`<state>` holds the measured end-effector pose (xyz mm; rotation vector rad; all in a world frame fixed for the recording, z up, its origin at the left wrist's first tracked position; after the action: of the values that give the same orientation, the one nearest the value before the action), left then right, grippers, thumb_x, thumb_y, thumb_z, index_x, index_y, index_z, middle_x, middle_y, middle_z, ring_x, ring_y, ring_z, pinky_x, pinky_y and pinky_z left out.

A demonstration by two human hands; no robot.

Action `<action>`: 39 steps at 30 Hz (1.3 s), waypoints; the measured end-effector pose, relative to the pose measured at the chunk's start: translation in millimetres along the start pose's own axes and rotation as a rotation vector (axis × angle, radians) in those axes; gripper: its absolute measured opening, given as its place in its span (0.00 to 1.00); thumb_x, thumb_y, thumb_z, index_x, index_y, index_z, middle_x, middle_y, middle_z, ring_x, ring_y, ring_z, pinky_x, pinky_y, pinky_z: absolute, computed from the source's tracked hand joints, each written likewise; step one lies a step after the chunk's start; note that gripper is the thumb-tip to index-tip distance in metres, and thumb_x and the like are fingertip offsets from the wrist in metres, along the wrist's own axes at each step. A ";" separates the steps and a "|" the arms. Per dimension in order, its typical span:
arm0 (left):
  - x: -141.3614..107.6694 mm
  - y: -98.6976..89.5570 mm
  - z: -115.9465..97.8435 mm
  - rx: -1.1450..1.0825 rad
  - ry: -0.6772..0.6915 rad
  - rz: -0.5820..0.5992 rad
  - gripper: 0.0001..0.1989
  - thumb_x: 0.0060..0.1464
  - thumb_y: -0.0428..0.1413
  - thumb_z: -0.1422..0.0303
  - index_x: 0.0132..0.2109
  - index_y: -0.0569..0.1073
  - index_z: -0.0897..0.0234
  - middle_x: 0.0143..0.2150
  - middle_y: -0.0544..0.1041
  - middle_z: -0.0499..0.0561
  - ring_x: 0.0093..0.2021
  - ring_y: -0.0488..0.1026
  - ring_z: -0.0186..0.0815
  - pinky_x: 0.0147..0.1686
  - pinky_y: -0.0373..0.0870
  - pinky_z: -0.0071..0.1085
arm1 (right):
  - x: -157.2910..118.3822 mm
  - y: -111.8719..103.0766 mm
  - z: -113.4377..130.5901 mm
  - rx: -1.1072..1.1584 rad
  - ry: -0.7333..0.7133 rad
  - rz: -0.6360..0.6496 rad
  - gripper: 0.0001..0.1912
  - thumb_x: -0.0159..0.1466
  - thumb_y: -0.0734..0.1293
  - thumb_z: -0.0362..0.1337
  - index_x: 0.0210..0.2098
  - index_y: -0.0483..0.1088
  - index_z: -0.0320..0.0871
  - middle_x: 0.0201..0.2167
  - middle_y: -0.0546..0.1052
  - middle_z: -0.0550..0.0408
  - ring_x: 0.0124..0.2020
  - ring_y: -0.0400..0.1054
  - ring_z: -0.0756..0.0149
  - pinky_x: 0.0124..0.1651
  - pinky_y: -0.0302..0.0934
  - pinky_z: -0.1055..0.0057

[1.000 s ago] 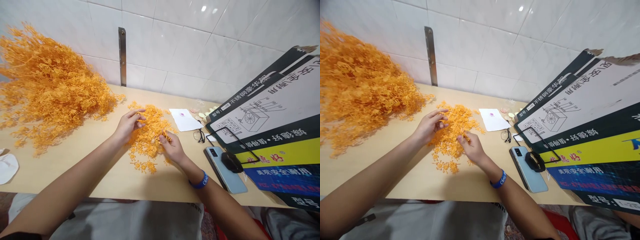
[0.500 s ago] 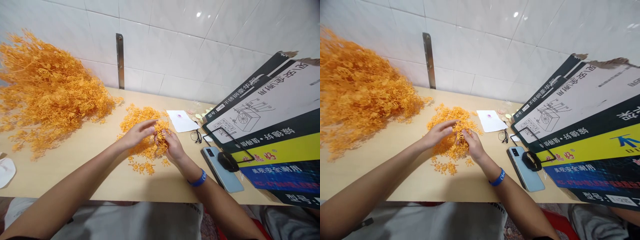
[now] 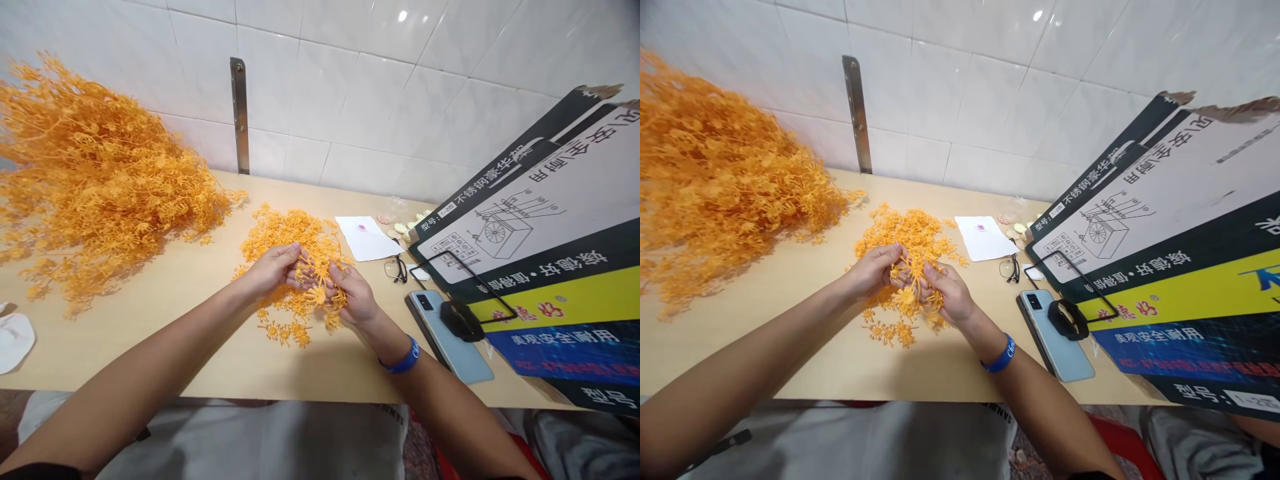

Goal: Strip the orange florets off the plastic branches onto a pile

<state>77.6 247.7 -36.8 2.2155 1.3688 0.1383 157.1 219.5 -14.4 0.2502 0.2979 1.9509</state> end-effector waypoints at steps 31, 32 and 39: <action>-7.4 -6.2 -46.3 0.346 0.387 -0.192 0.20 0.46 0.63 0.52 0.31 0.76 0.68 0.34 0.78 0.52 0.38 0.75 0.34 0.43 0.71 0.33 | 10.6 -2.0 -17.2 0.244 0.203 0.187 0.28 0.55 0.67 0.63 0.30 0.69 0.41 0.22 0.68 0.57 0.22 0.63 0.70 0.22 0.61 0.74; -8.7 -4.1 -47.1 0.358 0.398 -0.185 0.20 0.45 0.64 0.52 0.31 0.76 0.68 0.33 0.78 0.51 0.37 0.75 0.33 0.42 0.70 0.31 | 8.6 2.3 -18.4 0.237 0.227 0.232 0.30 0.55 0.65 0.65 0.31 0.69 0.41 0.24 0.70 0.55 0.25 0.65 0.67 0.23 0.64 0.72; -16.7 16.0 -41.4 0.453 0.371 -0.063 0.15 0.51 0.61 0.58 0.33 0.68 0.64 0.25 0.72 0.44 0.19 0.69 0.28 0.28 0.70 0.30 | 1.6 15.9 -26.3 0.202 0.262 0.333 0.33 0.51 0.67 0.68 0.34 0.70 0.42 0.30 0.74 0.52 0.33 0.71 0.63 0.32 0.69 0.67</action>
<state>67.9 243.5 9.4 2.6060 1.8140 0.2475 134.5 212.6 -34.2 0.1828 0.6620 2.2880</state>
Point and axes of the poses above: each hand's wrist, its own x-axis towards the middle knuckle, its own y-axis out of the palm, z = x × y, the point moved 10 cm from there along x, towards the middle knuckle
